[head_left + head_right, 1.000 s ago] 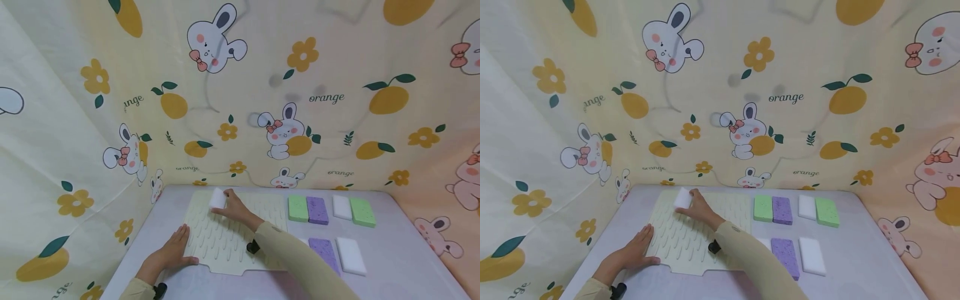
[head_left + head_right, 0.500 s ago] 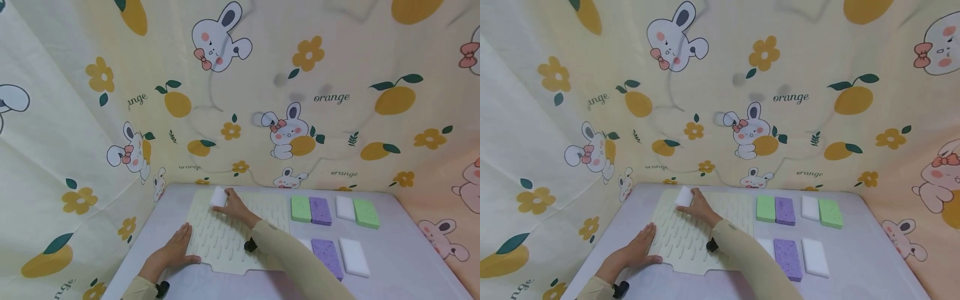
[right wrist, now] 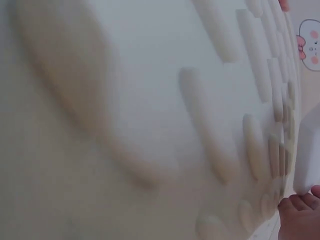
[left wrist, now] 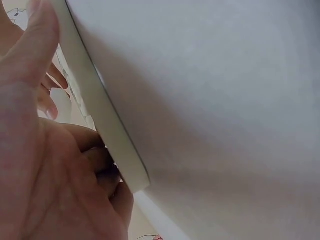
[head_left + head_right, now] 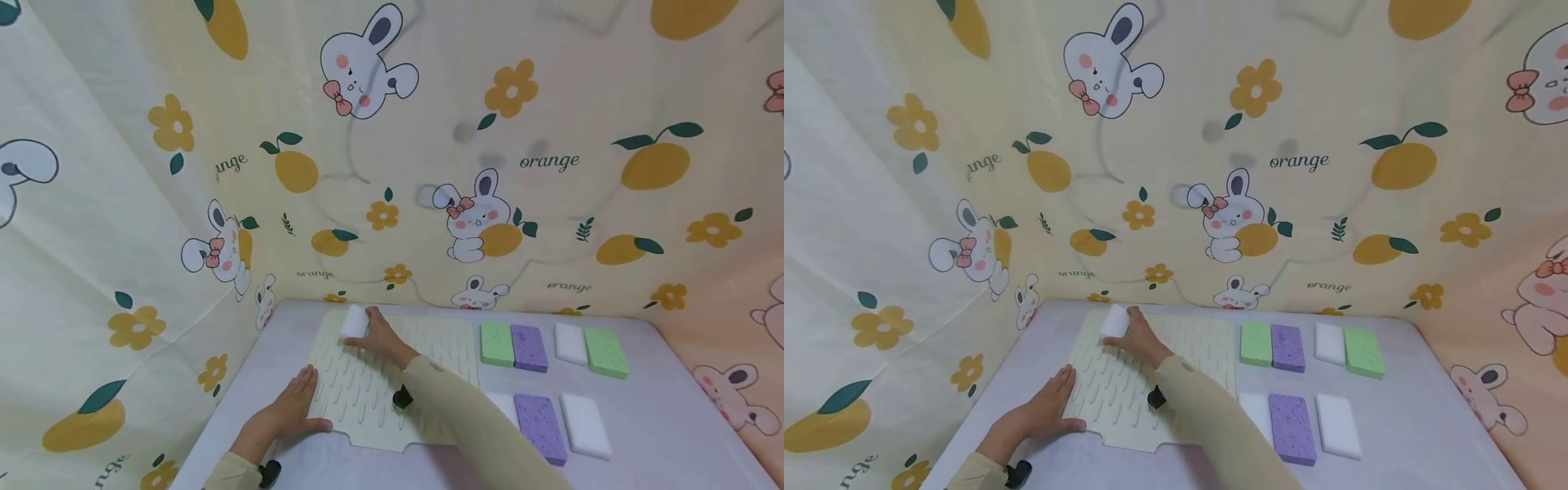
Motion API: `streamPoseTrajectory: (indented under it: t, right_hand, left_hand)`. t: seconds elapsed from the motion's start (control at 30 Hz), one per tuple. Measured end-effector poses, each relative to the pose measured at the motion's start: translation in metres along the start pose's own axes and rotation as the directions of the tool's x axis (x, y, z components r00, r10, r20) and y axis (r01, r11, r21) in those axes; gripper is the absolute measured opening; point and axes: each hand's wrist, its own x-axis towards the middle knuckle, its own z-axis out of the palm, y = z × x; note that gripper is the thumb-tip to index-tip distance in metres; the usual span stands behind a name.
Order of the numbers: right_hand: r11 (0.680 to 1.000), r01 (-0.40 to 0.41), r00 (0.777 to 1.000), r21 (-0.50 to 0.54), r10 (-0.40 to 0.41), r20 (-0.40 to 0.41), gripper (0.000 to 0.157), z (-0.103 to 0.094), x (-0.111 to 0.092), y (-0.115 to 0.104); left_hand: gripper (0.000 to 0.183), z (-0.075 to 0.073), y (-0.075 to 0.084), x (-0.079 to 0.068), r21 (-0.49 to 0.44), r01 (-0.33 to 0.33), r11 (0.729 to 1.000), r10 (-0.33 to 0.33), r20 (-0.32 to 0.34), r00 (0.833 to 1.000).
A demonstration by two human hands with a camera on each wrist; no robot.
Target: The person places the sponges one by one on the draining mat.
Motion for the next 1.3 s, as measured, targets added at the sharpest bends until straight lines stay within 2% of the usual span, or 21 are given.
streamPoseTrajectory:
  t: [0.2, 0.53, 0.93, 1.1, 1.3]
  right_hand:
    - [0.999, -0.017, 1.0, -0.029, 0.017, 0.001, 0.104, 0.008, 0.004, 0.002]
    - [0.995, 0.002, 1.0, -0.105, -0.004, -0.019, 0.104, 0.009, -0.001, -0.003]
    - [0.988, 0.034, 0.999, -0.149, -0.029, 0.031, 0.114, 0.002, -0.008, -0.005]
    - [0.988, 0.062, 0.998, -0.143, -0.056, 0.041, 0.111, -0.001, -0.013, -0.001]
    - [0.983, 0.082, 0.995, -0.166, -0.073, 0.063, 0.105, -0.006, -0.021, 0.003]
  left_hand:
    - [0.125, -0.001, 0.001, 0.0, -0.003, 0.025, 1.0, -0.025, 0.021, 0.999]
    - [0.124, 0.0, 0.002, 0.001, 0.007, 0.009, 1.0, -0.009, 0.001, 1.0]
    - [0.126, 0.001, 0.002, 0.002, -0.003, 0.018, 1.0, -0.018, -0.004, 1.0]
    - [0.125, 0.002, 0.001, 0.001, -0.036, 0.0, 0.999, -0.001, -0.013, 1.0]
    - [0.125, 0.002, -0.001, -0.001, -0.019, -0.04, 0.999, 0.039, -0.022, 0.999]
